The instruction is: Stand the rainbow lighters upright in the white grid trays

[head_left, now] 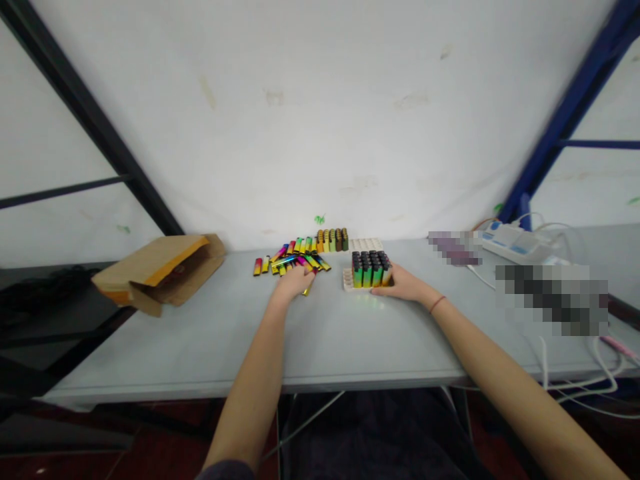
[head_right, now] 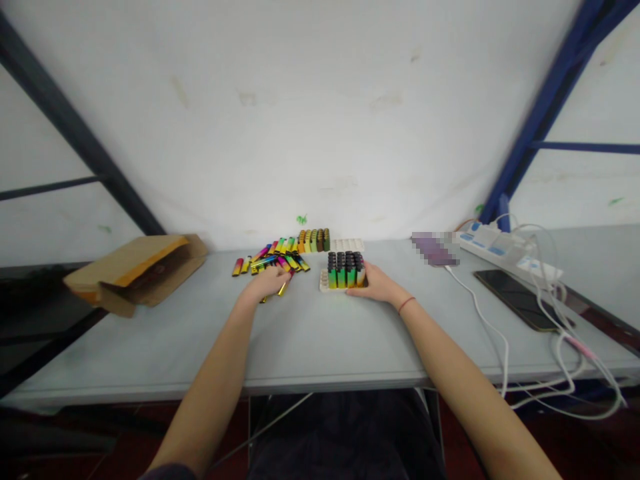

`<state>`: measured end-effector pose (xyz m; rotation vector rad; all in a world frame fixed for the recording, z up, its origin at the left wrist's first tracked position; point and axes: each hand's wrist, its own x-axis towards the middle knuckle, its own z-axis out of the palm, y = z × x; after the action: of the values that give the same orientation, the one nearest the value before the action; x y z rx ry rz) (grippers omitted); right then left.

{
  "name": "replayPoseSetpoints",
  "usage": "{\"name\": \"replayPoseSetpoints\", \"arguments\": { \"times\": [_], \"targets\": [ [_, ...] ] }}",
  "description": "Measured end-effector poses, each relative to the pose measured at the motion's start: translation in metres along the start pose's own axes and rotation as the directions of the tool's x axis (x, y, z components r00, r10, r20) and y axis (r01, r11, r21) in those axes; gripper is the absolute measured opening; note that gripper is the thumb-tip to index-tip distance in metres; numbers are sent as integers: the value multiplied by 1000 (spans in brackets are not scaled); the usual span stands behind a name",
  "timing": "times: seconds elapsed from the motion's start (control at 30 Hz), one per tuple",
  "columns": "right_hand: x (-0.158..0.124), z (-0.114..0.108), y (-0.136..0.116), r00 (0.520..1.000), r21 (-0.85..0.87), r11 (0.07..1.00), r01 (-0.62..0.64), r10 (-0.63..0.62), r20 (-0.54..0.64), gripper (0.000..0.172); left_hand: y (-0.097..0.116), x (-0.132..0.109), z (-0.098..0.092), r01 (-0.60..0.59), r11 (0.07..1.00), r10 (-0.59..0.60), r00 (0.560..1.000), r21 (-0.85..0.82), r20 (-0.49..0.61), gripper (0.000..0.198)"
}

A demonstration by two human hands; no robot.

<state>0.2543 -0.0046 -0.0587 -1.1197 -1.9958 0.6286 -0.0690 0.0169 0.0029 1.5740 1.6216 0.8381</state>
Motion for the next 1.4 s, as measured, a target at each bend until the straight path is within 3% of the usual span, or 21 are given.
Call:
{"name": "replayPoseSetpoints", "arguments": {
  "times": [0.1,0.2,0.3,0.47,0.6,0.73,0.83,0.97,1.2,1.4],
  "targets": [
    [0,0,1,1000,-15,1000,-17,17,19,72,13,-2,15,65,971,-53,997,-229,58,28],
    [0,0,2,1000,-25,1000,-10,10,9,74,23,-5,33,199,829,-142,979,-523,147,20],
    [0,1,3,1000,-29,1000,-1,1,-1,75,27,-9,45,240,718,-141,969,-654,200,18],
    [1,2,7,1000,-42,999,22,-22,5,77,24,-14,59,141,699,-18,984,-701,179,15],
    [0,2,7,1000,-52,998,25,-25,-3,79,24,-16,66,144,648,-8,983,-748,183,19],
    [0,1,6,1000,-45,999,20,-20,-2,77,25,-15,69,172,594,1,977,-785,215,35],
    [0,0,6,1000,-53,999,12,-12,7,74,27,-15,69,135,554,28,983,-821,181,45],
    [0,0,8,1000,-71,998,3,-2,11,73,29,-15,70,122,498,-12,991,-859,133,45],
    [0,1,8,1000,-57,998,20,-20,7,73,26,-14,67,234,423,-81,972,-875,221,51],
    [1,0,8,1000,-65,998,22,-21,16,72,25,-17,69,168,402,-109,985,-900,135,47]
  ]
}}
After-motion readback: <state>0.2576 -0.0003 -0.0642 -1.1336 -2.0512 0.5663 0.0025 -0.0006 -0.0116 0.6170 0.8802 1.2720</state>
